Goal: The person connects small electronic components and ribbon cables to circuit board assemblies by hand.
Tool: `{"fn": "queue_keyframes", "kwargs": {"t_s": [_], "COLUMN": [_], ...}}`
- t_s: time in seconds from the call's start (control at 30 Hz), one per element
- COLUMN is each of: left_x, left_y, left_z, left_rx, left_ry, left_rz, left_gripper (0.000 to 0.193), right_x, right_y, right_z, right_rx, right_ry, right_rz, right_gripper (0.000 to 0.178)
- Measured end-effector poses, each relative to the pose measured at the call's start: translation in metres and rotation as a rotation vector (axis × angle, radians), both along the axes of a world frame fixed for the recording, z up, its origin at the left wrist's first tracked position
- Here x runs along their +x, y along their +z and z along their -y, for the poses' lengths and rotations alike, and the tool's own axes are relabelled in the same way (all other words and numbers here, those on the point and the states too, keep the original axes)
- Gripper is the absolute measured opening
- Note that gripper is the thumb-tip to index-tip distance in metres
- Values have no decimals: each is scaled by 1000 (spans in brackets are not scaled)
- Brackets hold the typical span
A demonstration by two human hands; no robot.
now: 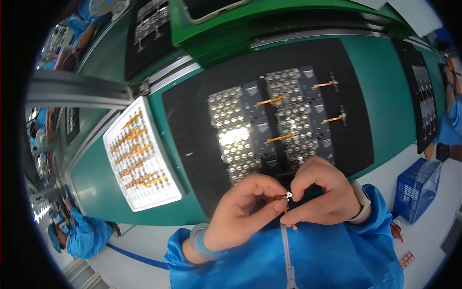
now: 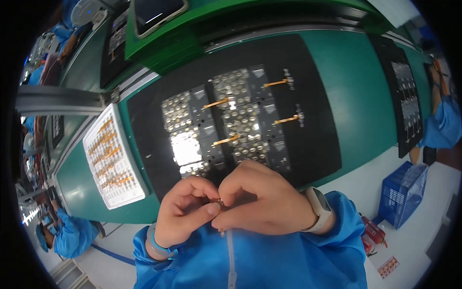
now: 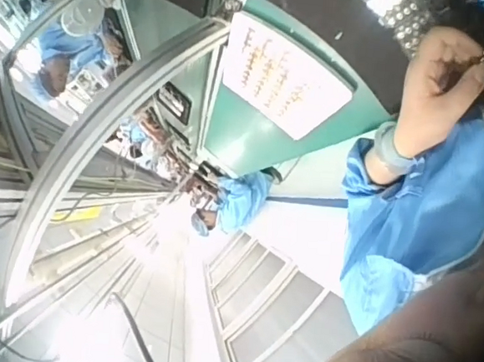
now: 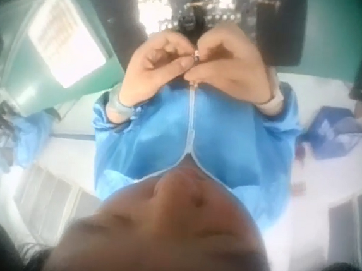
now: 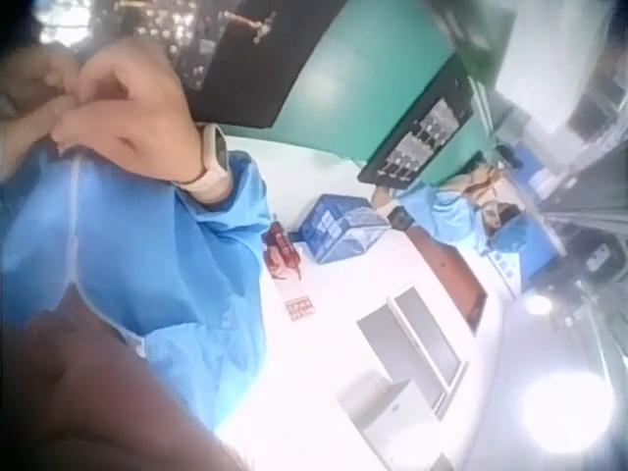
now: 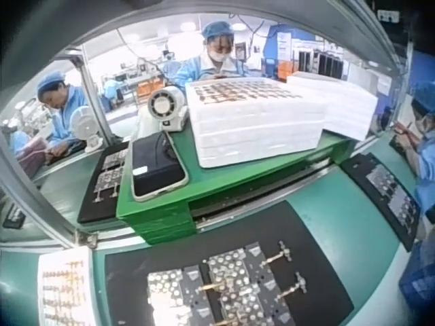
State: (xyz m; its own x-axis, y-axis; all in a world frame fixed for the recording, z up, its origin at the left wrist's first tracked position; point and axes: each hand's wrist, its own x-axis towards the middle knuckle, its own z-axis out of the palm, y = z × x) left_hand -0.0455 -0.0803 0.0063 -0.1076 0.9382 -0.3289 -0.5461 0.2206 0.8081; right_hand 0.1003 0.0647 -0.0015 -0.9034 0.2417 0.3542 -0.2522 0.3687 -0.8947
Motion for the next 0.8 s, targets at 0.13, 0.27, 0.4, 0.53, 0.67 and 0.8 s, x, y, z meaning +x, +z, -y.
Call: {"fn": "queue_keyframes", "kwargs": {"t_s": [0.13, 0.27, 0.4, 0.53, 0.67, 0.8], "left_x": [2, 9, 13, 19, 29, 34], "left_y": [8, 15, 15, 14, 7, 7], "left_z": [-16, -31, -34, -39, -43, -47], "left_rx": [180, 495, 399, 489, 567, 516], "left_ry": [4, -103, -190, -198, -111, -223], "left_rz": [-592, -1070, -1135, -1465, -1648, -1771], "left_gripper": [22, 19, 24, 27, 22, 22], "right_x": [22, 32, 39, 47, 55, 62], "right_y": [-6, -11, -16, -9, -9, -9], "right_z": [-11, -15, -14, -14, -16, -25], "right_rx": [25, 9, -6, 33, 273, 302], "right_ry": [-66, -10, -9, -179, -272, -237], "right_rz": [5, -7, 35, 162, 167, 169], "right_gripper": [10, 5, 8, 17, 16, 14]}}
